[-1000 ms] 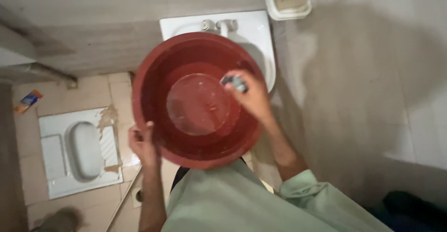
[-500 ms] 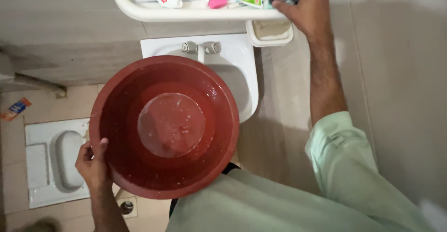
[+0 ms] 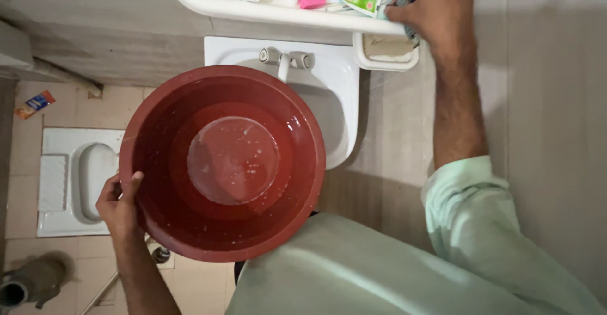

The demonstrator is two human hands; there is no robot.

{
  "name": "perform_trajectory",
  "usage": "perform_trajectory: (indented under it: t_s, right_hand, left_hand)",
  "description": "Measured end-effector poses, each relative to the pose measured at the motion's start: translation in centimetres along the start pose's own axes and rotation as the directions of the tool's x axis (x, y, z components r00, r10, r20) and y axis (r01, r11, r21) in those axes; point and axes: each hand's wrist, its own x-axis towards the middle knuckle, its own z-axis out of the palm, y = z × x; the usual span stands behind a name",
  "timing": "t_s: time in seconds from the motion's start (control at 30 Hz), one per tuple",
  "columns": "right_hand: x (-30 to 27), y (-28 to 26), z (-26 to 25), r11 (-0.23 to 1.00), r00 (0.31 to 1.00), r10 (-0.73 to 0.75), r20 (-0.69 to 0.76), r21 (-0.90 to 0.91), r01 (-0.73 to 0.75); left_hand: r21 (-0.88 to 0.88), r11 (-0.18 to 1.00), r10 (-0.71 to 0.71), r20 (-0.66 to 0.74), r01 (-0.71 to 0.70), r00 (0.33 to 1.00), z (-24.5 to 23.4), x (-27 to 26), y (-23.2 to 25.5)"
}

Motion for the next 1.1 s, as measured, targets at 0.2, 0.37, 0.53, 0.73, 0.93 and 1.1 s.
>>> perform_trajectory:
  t_s: [0.2,0.37,0.53,0.73,0.93,1.1]
  right_hand:
    - [0.4,1.5,1.8,0.999,1.0,-0.007,0.008,-0.038,0.008]
    - [0.9,3.1,2.3,0.997,1.0,0.029,0.004,0.071,-0.029]
    - [-2.0,2.2,0.0,0.639,0.992,0.094,-0.088,0.769,0.008]
    - [-9.4,-7.7,1.5,-0.076,0.947,0.32,-0.013,0.996,0.04]
    - [-14.7,-21.5,6.7,-0.445,0.95,0.283,0.131,0.895,0.009]
    - [-16.5,-28.4,10.1,-0.51,0.924,0.289,0.252,0.857,-0.074]
  left_hand:
    - [-0.044,0.999,0.026,0.005,-0.026,1.0,-0.2,0.5,-1.0]
    - [-0.066,0.998,-0.018,0.007,0.019,1.0,-0.5,1.0,-1.7]
    - [-0.177,0.983,-0.032,0.064,0.043,0.997,-0.4,1.4,-1.8]
    - [-0.292,0.955,-0.012,0.142,0.054,0.99,-0.1,1.4,-1.9]
    - [-0.128,0.983,-0.122,0.089,0.133,0.989,-0.3,1.1,-2.5]
    - [-0.284,0.952,-0.082,0.127,0.115,0.989,-1.0,-0.3,-3.4]
